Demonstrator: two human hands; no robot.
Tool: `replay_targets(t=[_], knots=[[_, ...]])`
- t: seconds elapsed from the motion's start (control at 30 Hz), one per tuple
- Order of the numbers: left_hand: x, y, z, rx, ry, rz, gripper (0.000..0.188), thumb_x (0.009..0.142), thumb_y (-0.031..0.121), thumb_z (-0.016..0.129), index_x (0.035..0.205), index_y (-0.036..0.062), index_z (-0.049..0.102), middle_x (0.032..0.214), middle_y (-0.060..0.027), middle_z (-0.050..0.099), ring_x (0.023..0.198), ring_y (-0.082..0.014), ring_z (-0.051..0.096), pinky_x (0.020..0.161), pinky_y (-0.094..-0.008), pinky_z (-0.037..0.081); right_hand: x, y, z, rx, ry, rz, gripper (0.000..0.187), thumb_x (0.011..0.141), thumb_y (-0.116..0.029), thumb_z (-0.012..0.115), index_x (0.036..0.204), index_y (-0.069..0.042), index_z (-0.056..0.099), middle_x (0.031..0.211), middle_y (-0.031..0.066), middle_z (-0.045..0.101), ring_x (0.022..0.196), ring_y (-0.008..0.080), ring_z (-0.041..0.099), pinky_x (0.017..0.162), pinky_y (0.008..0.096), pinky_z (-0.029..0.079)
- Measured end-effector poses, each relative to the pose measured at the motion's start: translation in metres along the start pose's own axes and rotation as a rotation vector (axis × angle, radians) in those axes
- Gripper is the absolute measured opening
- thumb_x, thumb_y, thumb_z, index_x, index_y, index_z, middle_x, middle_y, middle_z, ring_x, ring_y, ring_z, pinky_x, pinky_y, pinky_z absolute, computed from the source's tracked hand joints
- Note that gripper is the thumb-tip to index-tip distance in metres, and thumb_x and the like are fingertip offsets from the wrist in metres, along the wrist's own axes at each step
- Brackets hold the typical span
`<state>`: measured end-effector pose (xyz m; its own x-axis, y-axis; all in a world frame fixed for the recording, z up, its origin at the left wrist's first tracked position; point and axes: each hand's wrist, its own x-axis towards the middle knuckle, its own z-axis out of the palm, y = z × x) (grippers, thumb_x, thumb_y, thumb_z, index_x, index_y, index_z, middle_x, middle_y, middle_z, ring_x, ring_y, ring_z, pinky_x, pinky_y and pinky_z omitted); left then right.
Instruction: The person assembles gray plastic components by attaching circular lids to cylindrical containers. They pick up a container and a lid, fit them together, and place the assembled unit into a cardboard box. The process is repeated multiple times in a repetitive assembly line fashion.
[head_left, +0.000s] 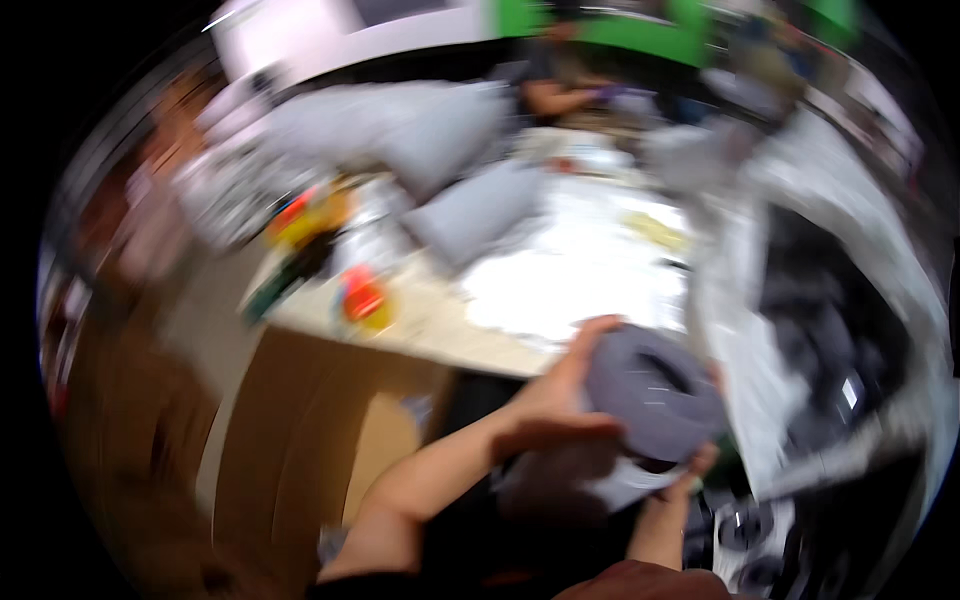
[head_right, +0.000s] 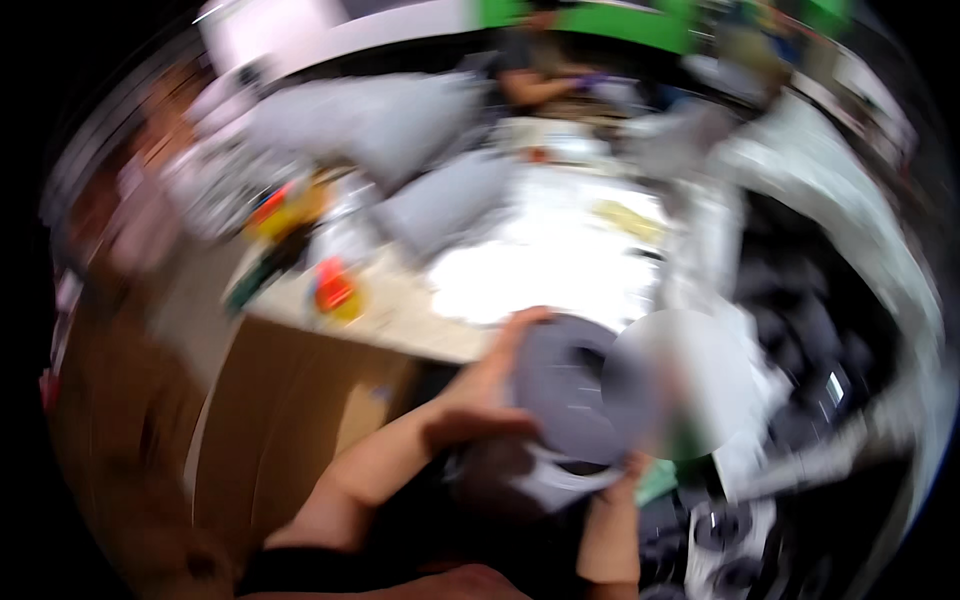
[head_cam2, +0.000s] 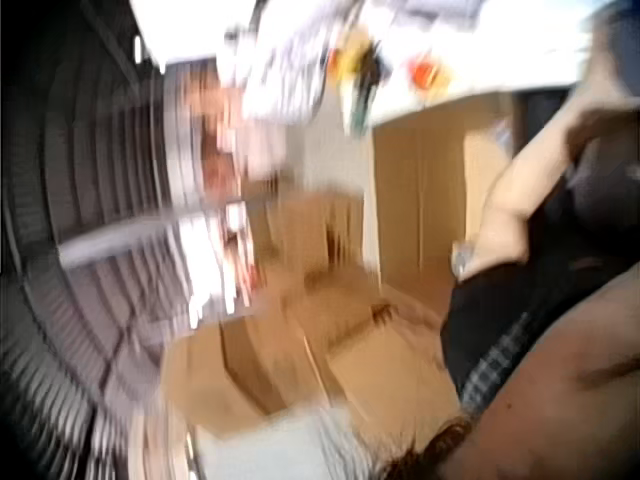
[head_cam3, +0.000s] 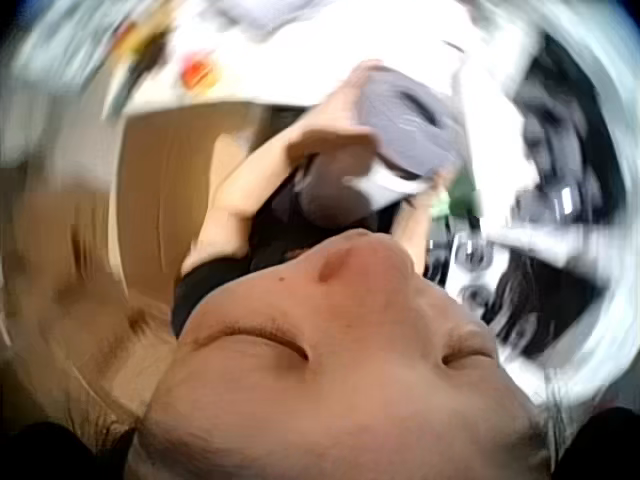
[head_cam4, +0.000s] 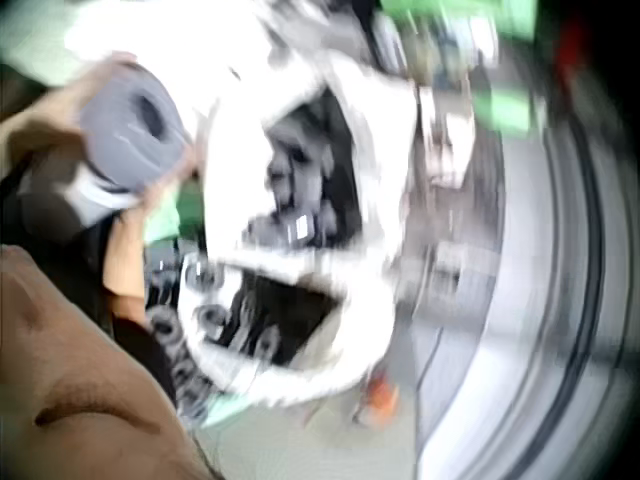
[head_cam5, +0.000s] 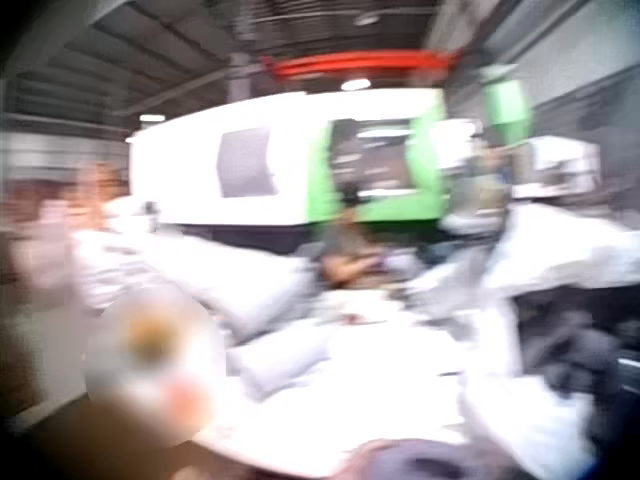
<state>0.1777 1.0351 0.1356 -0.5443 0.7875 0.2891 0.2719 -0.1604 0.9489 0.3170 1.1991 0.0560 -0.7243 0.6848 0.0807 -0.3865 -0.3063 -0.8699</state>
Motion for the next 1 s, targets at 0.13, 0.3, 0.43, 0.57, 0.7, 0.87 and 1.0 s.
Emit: replay_targets(t=[0.13, 0.3, 0.43, 0.57, 0.7, 0.87, 1.0], knots=[[-0.007, 0.007, 0.018, -0.247, 0.181, 0.004, 0.116, 0.065, 0.064, 0.088, 0.148, 0.0087, 0.028, 0.138, -0.0156, 0.043, 0.13, -0.0287, 0.047, 0.111, -0.0416, 0.039, 0.001, -0.012, 0.002, -0.254, -0.222, -0.231, 0.112, 0.082, -0.082, 0.055, 0.152, 0.001, 0.027, 0.145, 0.0164, 0.038, 0.135, 0.0259, 0.041, 0.115, 0.04, 0.03], [-0.028, -0.001, 0.027, -0.301, 0.242, -0.029, 0.112, 0.067, 0.062, 0.088, 0.146, 0.008, 0.029, 0.135, -0.0145, 0.044, 0.128, -0.0258, 0.047, 0.109, -0.0391, 0.039, -0.009, -0.026, 0.016, -0.03, -0.262, -0.142, 0.11, 0.084, -0.072, 0.065, 0.154, 0.002, 0.023, 0.143, 0.0177, 0.044, 0.133, 0.025, 0.045, 0.114, 0.0369, 0.032], [-0.024, -0.006, 0.025, -0.318, 0.242, -0.036, 0.11, 0.068, 0.06, 0.087, 0.146, 0.008, 0.029, 0.134, -0.0144, 0.044, 0.126, -0.0251, 0.047, 0.108, -0.0386, 0.039, -0.007, -0.031, 0.014, -0.04, -0.247, -0.153, 0.109, 0.085, -0.072, 0.064, 0.155, 0.002, 0.023, 0.142, 0.0176, 0.045, 0.132, 0.0247, 0.046, 0.114, 0.0367, 0.032], [-0.015, -0.005, 0.027, -0.256, 0.286, -0.04, 0.107, 0.07, 0.061, 0.086, 0.145, 0.0081, 0.031, 0.132, -0.014, 0.045, 0.125, -0.0247, 0.048, 0.108, -0.0385, 0.039, 0.003, -0.023, 0.008, -0.057, -0.252, -0.108, 0.106, 0.085, -0.07, 0.063, 0.153, 0.002, 0.027, 0.139, 0.0173, 0.048, 0.13, 0.0242, 0.048, 0.112, 0.0363, 0.033], [-0.011, -0.013, 0.024, -0.25, 0.259, -0.051, 0.105, 0.069, 0.062, 0.086, 0.142, 0.0075, 0.033, 0.132, -0.0142, 0.045, 0.125, -0.0251, 0.048, 0.108, -0.0391, 0.039, 0.011, -0.011, 0.011, -0.036, -0.184, -0.111, 0.107, 0.08, -0.074, 0.065, 0.149, 0.002, 0.033, 0.135, 0.0151, 0.051, 0.125, 0.0225, 0.05, 0.109, 0.0354, 0.037], [-0.015, -0.023, 0.0, 0.329, 0.31, 0.334, 0.088, 0.067, 0.054, 0.087, 0.13, 0.0074, 0.048, 0.126, -0.0186, 0.049, 0.122, -0.0369, 0.051, 0.11, -0.0495, 0.037, 0.017, -0.006, 0.018, -0.263, -0.167, -0.477, 0.093, 0.089, -0.074, 0.052, 0.141, 0.002, 0.04, 0.141, 0.0243, 0.049, 0.133, 0.0334, 0.049, 0.114, 0.0458, 0.038], [-0.016, -0.021, -0.011, 0.505, 0.065, 0.506, 0.08, 0.063, 0.046, 0.089, 0.118, -0.0003, 0.054, 0.115, -0.0228, 0.05, 0.113, -0.0437, 0.05, 0.105, -0.0531, 0.039, 0.028, 0.001, 0.011, -0.653, -0.302, -0.922, 0.1, 0.067, -0.075, 0.079, 0.131, -0.008, 0.042, 0.115, 0.0118, 0.052, 0.116, 0.0344, 0.053, 0.116, 0.0605, 0.031]])
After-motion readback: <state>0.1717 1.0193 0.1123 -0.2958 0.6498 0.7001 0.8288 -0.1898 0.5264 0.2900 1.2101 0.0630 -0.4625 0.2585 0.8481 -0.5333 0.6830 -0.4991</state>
